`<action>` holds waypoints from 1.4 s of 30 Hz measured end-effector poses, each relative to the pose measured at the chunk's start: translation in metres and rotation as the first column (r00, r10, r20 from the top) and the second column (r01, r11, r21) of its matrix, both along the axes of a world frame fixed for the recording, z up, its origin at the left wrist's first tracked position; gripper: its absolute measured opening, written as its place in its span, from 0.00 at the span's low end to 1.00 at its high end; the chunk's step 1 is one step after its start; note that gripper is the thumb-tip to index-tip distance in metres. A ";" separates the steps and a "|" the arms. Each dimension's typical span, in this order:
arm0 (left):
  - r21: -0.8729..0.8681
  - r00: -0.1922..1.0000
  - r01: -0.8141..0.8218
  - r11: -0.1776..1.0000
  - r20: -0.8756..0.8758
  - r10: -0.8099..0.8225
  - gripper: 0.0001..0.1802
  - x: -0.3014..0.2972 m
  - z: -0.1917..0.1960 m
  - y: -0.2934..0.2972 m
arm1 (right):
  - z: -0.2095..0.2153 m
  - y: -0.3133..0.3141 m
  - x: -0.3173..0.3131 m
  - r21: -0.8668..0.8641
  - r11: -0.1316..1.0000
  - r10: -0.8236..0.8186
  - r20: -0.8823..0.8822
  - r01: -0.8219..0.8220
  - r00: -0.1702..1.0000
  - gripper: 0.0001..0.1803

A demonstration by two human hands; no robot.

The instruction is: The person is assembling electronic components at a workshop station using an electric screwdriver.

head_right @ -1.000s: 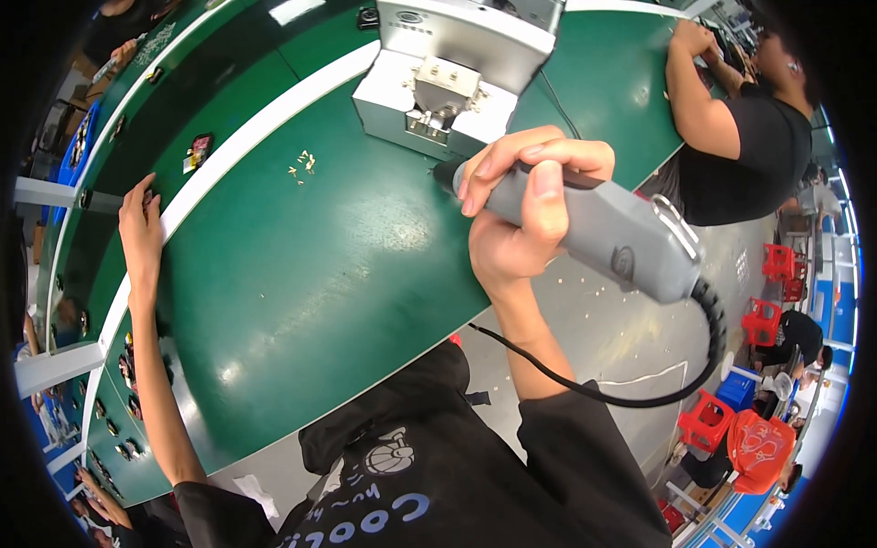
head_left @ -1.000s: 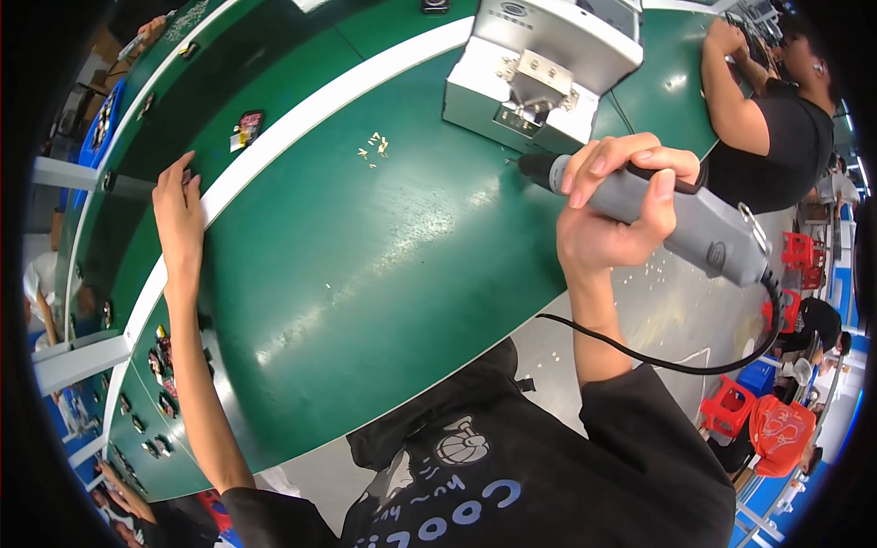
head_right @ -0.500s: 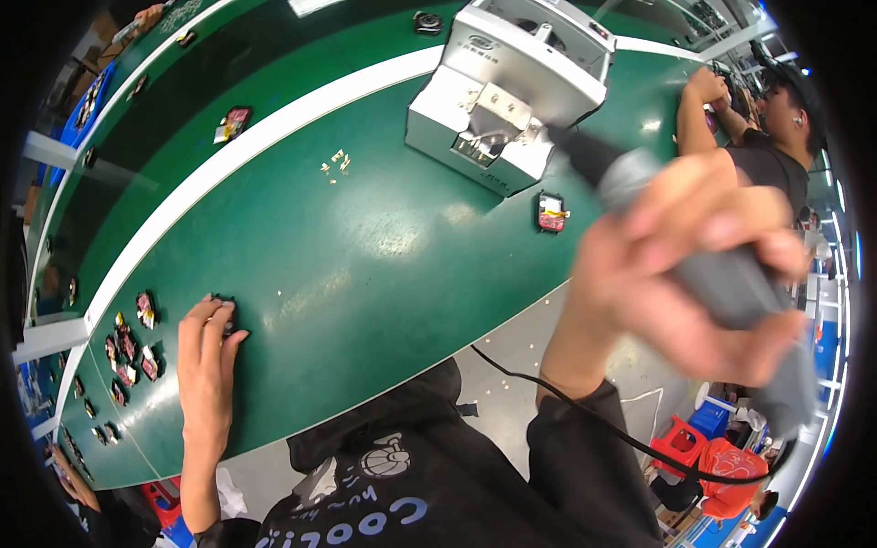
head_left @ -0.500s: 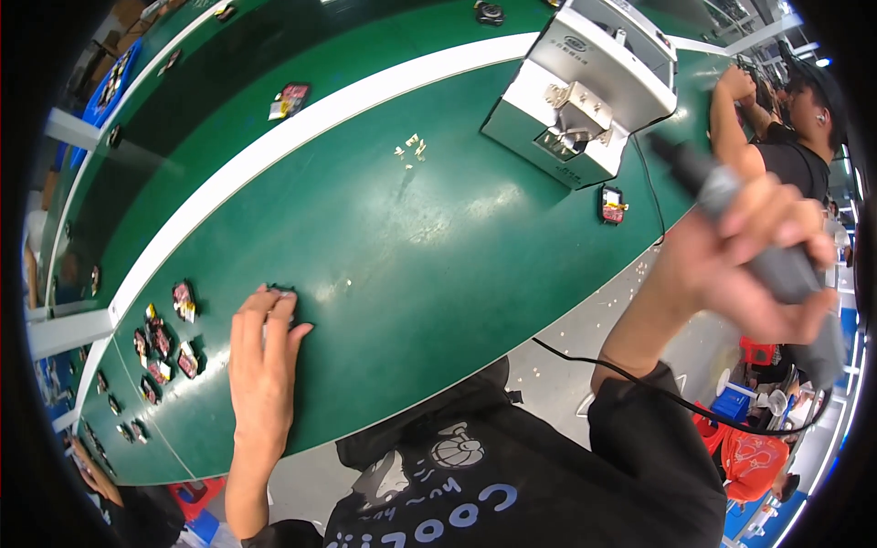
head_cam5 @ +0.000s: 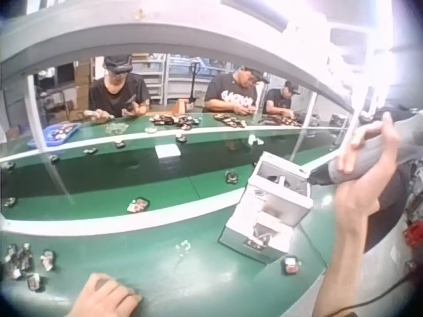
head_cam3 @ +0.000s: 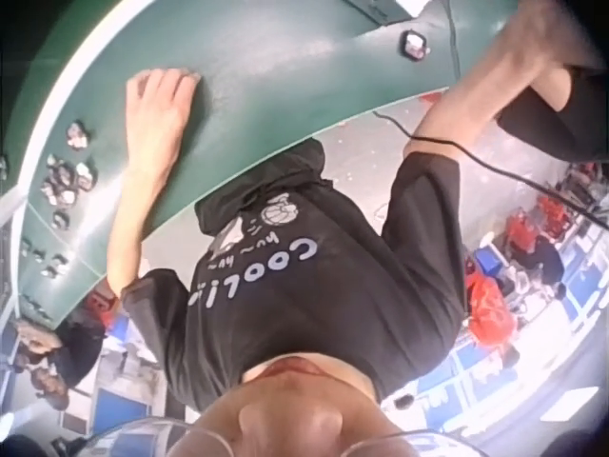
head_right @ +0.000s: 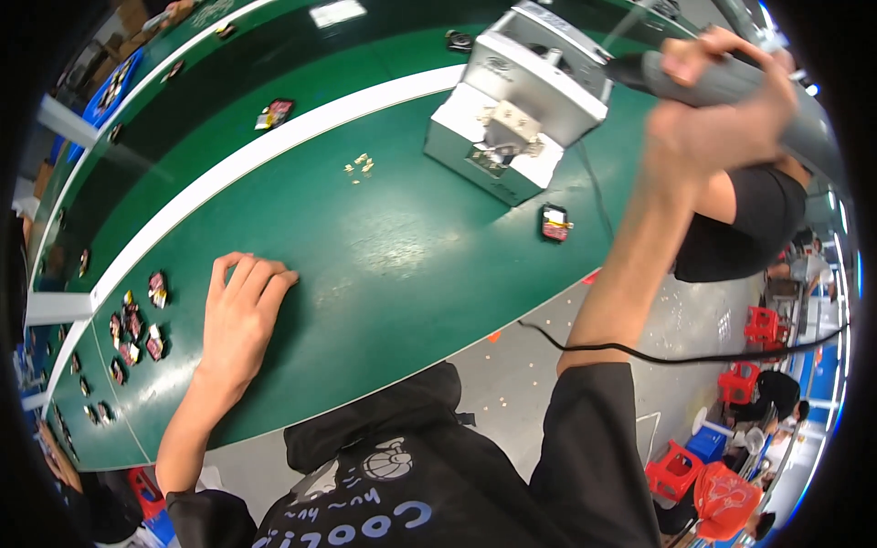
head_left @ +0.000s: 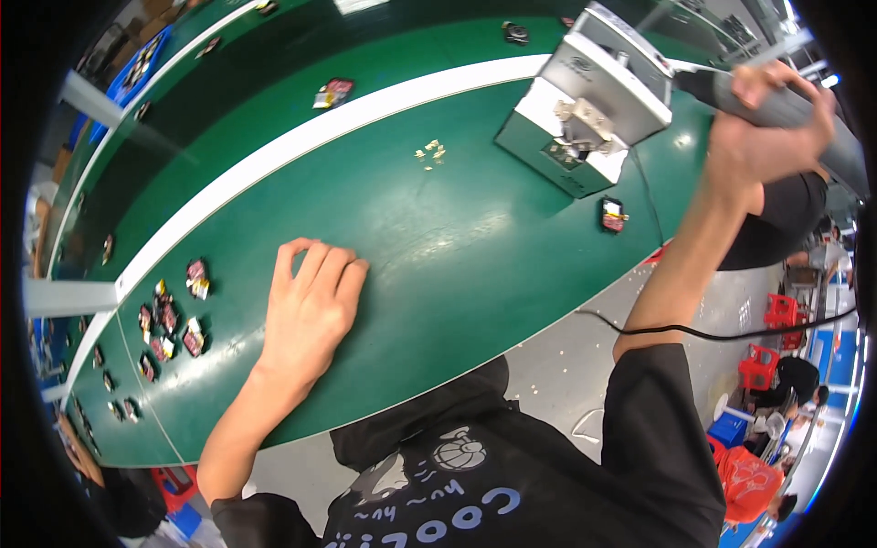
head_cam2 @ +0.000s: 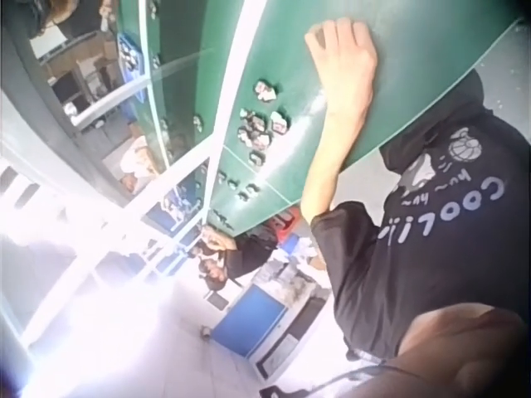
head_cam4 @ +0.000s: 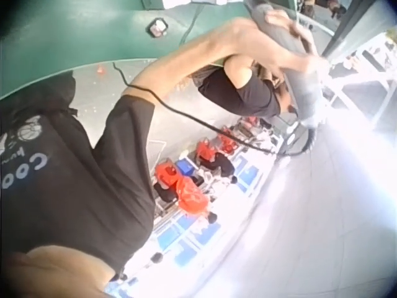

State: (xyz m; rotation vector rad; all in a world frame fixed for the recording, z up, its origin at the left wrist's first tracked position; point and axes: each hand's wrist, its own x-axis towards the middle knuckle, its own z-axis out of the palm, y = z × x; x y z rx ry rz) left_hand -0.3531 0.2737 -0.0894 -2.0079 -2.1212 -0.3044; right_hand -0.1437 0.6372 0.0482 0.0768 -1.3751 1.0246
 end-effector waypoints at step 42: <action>-0.068 0.938 -0.012 0.998 0.345 0.035 0.24 0.018 0.002 -0.037 | -0.043 -0.090 -0.056 -0.395 0.916 0.184 0.257 -0.070 0.949 0.11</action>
